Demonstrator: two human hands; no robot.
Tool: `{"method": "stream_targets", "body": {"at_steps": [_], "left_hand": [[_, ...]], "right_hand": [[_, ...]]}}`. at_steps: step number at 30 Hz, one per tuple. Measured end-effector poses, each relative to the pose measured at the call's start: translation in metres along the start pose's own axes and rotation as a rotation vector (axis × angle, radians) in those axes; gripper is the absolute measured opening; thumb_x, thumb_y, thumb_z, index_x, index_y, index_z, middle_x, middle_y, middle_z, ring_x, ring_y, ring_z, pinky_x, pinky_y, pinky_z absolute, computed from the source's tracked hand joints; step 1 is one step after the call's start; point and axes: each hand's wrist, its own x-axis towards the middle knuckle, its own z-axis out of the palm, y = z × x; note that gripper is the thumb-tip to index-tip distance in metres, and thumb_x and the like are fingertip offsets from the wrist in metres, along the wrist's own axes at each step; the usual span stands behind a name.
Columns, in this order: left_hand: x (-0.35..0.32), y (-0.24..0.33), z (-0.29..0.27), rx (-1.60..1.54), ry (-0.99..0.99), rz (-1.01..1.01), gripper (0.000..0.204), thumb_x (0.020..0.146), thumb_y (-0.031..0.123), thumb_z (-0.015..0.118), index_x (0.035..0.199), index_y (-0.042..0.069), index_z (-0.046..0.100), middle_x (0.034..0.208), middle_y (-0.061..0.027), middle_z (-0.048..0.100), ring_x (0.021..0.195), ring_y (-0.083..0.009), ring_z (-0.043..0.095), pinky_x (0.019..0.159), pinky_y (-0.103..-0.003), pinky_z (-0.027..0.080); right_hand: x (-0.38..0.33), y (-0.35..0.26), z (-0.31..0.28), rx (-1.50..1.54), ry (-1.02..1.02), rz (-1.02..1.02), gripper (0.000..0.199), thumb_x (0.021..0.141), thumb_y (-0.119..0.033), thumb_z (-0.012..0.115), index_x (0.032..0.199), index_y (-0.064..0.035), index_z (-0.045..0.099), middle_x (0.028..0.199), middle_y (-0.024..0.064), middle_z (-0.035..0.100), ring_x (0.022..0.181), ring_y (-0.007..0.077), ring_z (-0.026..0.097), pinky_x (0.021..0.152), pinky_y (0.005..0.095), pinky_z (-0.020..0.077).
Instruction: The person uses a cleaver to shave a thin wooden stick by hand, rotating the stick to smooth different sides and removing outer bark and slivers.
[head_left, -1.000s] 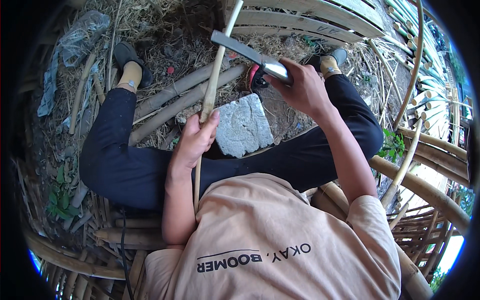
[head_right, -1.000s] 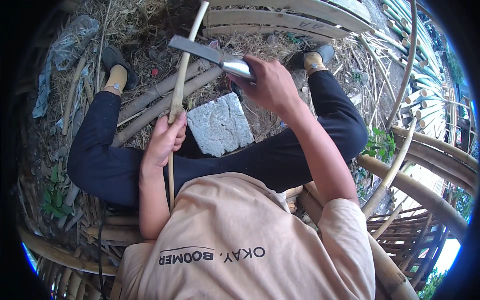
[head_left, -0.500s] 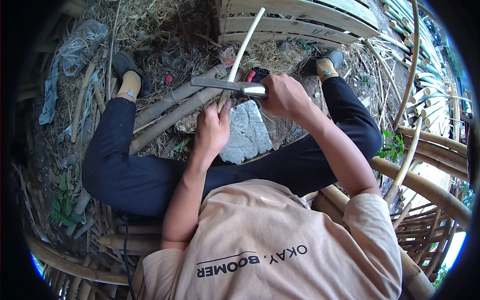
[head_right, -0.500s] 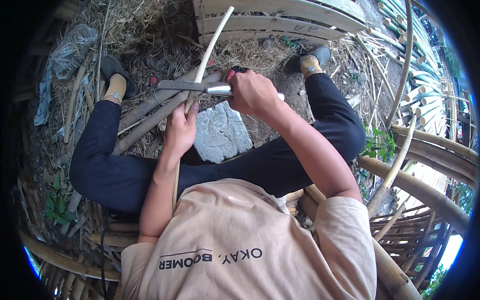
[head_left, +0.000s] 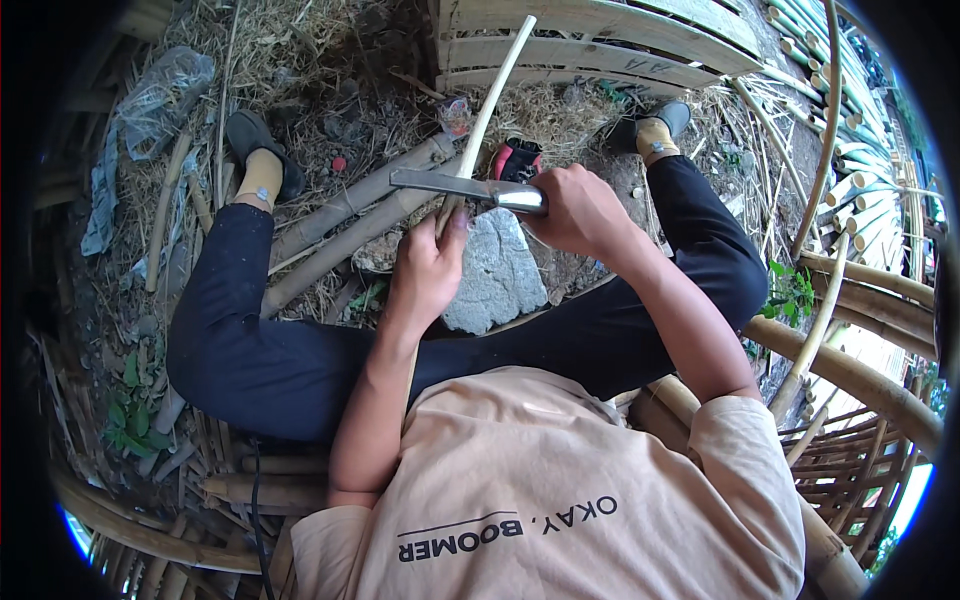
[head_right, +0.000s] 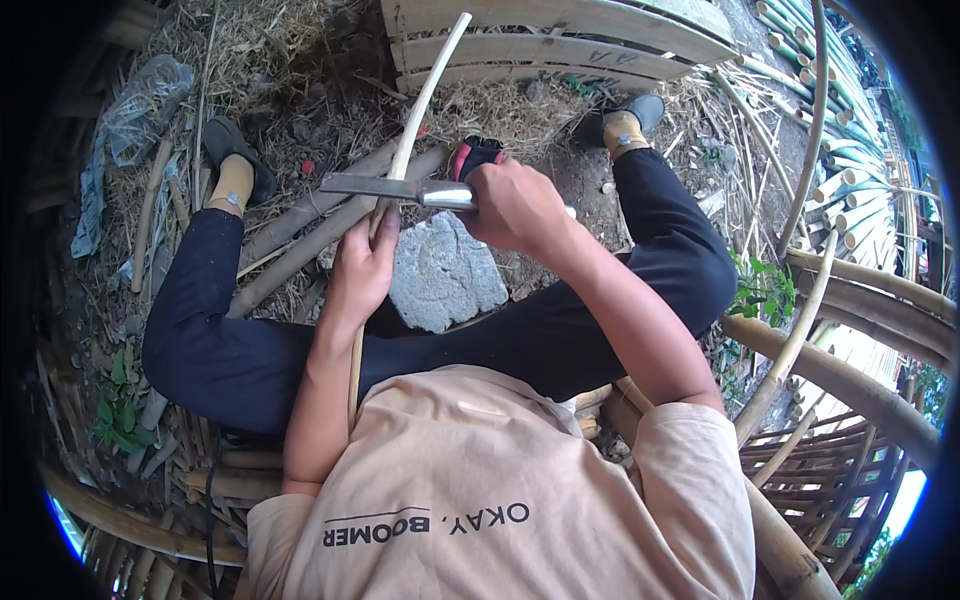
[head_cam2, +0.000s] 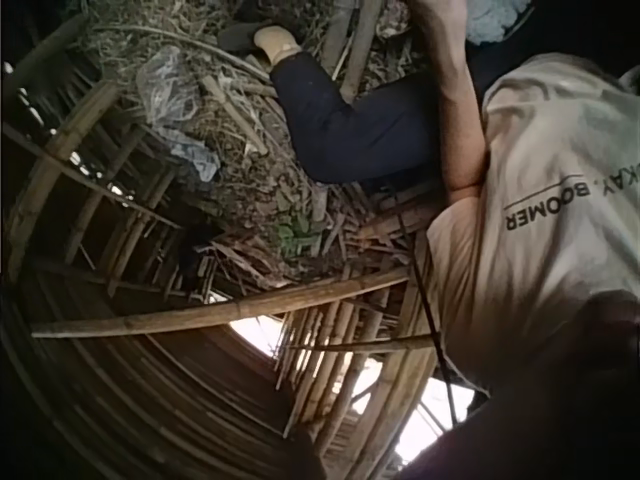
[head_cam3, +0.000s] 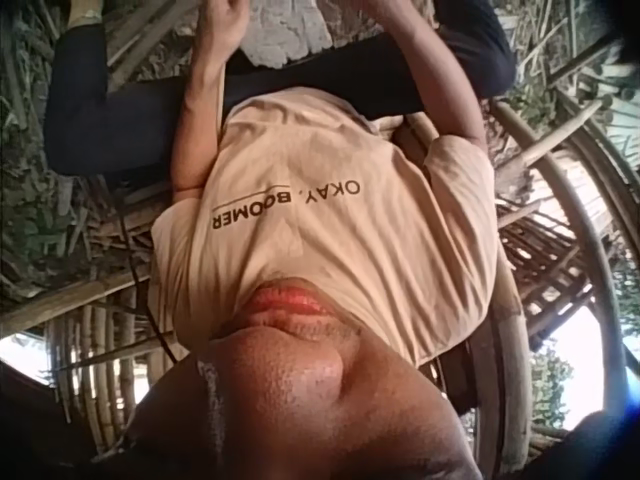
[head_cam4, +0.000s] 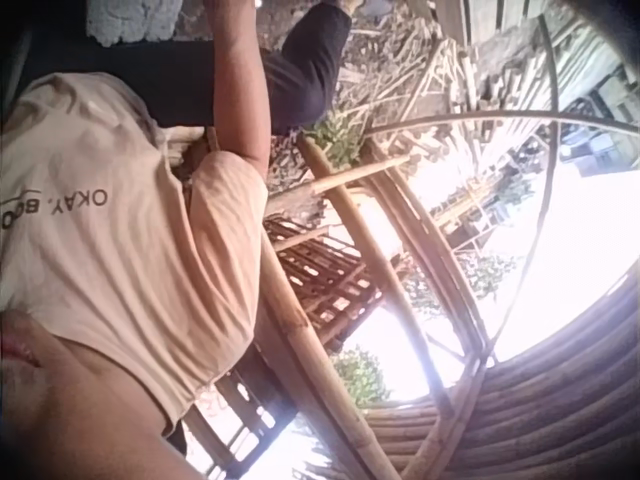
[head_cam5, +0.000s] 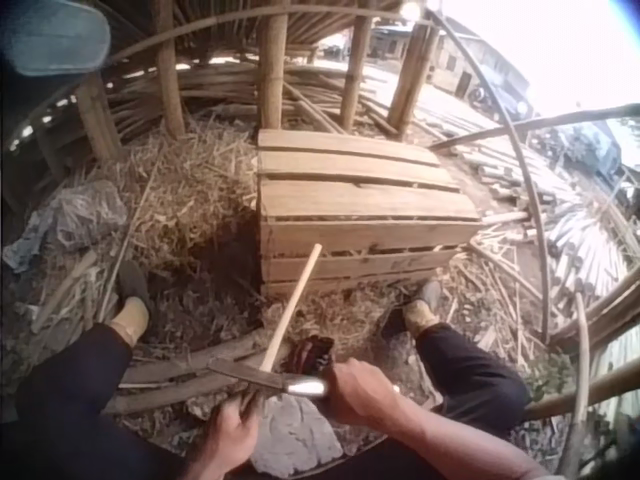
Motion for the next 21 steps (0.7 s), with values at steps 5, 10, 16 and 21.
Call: {"method": "stream_targets", "body": {"at_steps": [5,10,16,21], "left_hand": [[-0.011,0.023,-0.004,0.057,-0.001,-0.037,0.039,0.105,0.034,0.049,0.11,-0.002,0.063,0.086,-0.0293,0.065,0.083,-0.0486,0.064,0.067,-0.05,0.049],[-0.023,0.043,-0.006,0.134,0.024,-0.019,0.043,0.108,0.036,0.044,0.106,-0.004,0.061,0.068,-0.0126,0.054,0.063,-0.0221,0.054,0.065,-0.04,0.045],[-0.06,0.06,-0.014,0.058,-0.132,-0.203,0.039,0.106,0.031,0.048,0.092,-0.004,0.059,0.061,-0.0191,0.054,0.052,-0.0315,0.055,0.052,-0.044,0.04],[-0.056,0.034,-0.011,-0.086,-0.144,-0.336,0.042,0.107,0.034,0.045,0.086,-0.001,0.057,0.058,-0.013,0.051,0.052,-0.0223,0.053,0.053,-0.039,0.041]], "right_hand": [[0.006,0.01,0.01,-0.003,0.129,-0.029,0.012,0.066,-0.016,0.068,0.073,-0.0054,0.068,0.066,0.0178,0.065,0.068,0.0399,0.066,0.066,0.0479,0.0542],[0.005,0.011,0.009,0.004,0.184,-0.036,0.012,0.063,-0.016,0.068,0.071,-0.0067,0.066,0.064,0.0171,0.063,0.068,0.0402,0.065,0.067,0.0483,0.0539],[0.017,0.061,-0.031,-0.028,0.384,0.352,0.022,0.084,-0.018,0.067,0.099,-0.0043,0.076,0.077,0.0241,0.068,0.075,0.0376,0.071,0.066,0.0438,0.0553],[0.007,0.063,-0.028,0.25,0.459,0.204,0.043,0.092,-0.031,0.071,0.065,-0.0008,0.058,0.052,0.0066,0.052,0.047,0.0182,0.047,0.049,0.0374,0.0388]]}}
